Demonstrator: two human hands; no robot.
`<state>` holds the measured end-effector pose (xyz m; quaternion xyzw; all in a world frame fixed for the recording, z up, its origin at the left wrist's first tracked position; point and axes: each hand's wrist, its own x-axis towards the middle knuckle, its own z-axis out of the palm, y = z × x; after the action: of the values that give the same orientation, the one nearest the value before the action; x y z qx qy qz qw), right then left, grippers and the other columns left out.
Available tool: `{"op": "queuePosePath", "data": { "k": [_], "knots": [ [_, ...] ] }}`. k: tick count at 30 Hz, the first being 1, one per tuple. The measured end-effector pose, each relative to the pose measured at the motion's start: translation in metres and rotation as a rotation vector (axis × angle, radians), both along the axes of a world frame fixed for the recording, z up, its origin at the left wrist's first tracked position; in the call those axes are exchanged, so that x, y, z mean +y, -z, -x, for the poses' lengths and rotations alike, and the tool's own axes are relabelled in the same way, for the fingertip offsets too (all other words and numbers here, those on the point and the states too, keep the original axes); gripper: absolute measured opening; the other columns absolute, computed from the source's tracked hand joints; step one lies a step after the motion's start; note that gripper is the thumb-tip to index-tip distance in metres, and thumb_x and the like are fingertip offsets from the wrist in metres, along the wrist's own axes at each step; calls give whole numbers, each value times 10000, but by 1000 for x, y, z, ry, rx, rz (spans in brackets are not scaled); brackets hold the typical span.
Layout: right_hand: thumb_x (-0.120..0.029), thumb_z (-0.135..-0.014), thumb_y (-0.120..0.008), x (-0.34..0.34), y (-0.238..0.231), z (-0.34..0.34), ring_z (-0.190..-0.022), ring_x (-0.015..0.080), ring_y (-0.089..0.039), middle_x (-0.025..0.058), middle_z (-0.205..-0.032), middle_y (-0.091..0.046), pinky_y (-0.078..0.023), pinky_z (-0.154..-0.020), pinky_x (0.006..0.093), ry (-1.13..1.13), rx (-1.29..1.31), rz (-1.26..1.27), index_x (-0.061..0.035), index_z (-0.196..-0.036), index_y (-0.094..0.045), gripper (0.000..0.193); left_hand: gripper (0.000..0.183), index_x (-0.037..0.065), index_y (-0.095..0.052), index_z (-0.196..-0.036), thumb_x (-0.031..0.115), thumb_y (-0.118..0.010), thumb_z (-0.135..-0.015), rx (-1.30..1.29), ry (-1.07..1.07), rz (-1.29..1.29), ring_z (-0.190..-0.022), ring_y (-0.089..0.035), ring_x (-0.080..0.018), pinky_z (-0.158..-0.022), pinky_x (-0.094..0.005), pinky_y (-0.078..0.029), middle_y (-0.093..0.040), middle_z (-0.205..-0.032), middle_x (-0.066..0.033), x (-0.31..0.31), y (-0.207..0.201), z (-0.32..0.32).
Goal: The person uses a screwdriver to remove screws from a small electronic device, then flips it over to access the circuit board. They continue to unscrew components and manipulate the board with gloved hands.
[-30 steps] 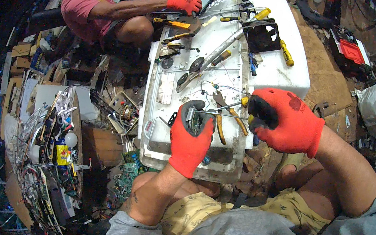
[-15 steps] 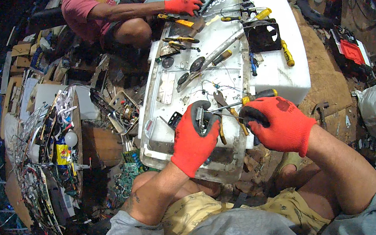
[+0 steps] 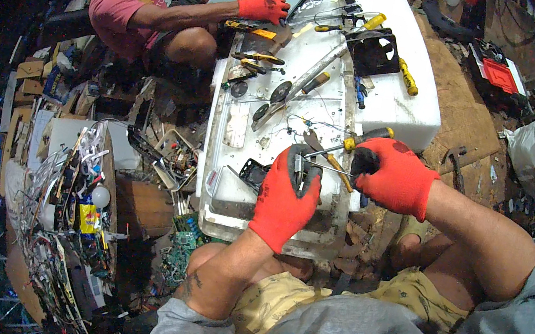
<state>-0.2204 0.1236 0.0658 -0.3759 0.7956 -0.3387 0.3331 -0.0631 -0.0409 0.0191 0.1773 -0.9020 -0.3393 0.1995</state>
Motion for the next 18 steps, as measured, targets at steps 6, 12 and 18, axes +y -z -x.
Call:
{"op": "queuePosePath", "data": {
  "k": [6,12,18],
  "knots": [
    [-170,-715,-690,0,10,-5,-875,378,-640,190,-904,-643,-520,-781,412,-20,114,86,1,-952,-638,298,368,48,-539,-1238,64,-615,-879,-22,30,-67,-869,-629,-217,-787,-352,-510,-638,-997,-135,-4,1,-2],
    [-229,-798,-606,-2,-3,0,-872,381,-676,220,-910,-695,-533,-803,441,-42,-136,64,-17,-936,-670,262,330,74,-541,-1254,40,-572,-927,-30,50,-260,-613,-525,-65,-536,-238,-430,-611,-810,-14,-6,5,-3],
    [-177,-820,-655,-7,1,-3,-779,253,-673,137,-834,-689,-526,-708,389,-26,-116,27,-37,-974,-671,208,309,77,-548,-1264,50,-553,-957,-10,62,-409,-615,-498,-48,-530,-220,-408,-615,-824,-3,1,-3,-2]
  ]
}}
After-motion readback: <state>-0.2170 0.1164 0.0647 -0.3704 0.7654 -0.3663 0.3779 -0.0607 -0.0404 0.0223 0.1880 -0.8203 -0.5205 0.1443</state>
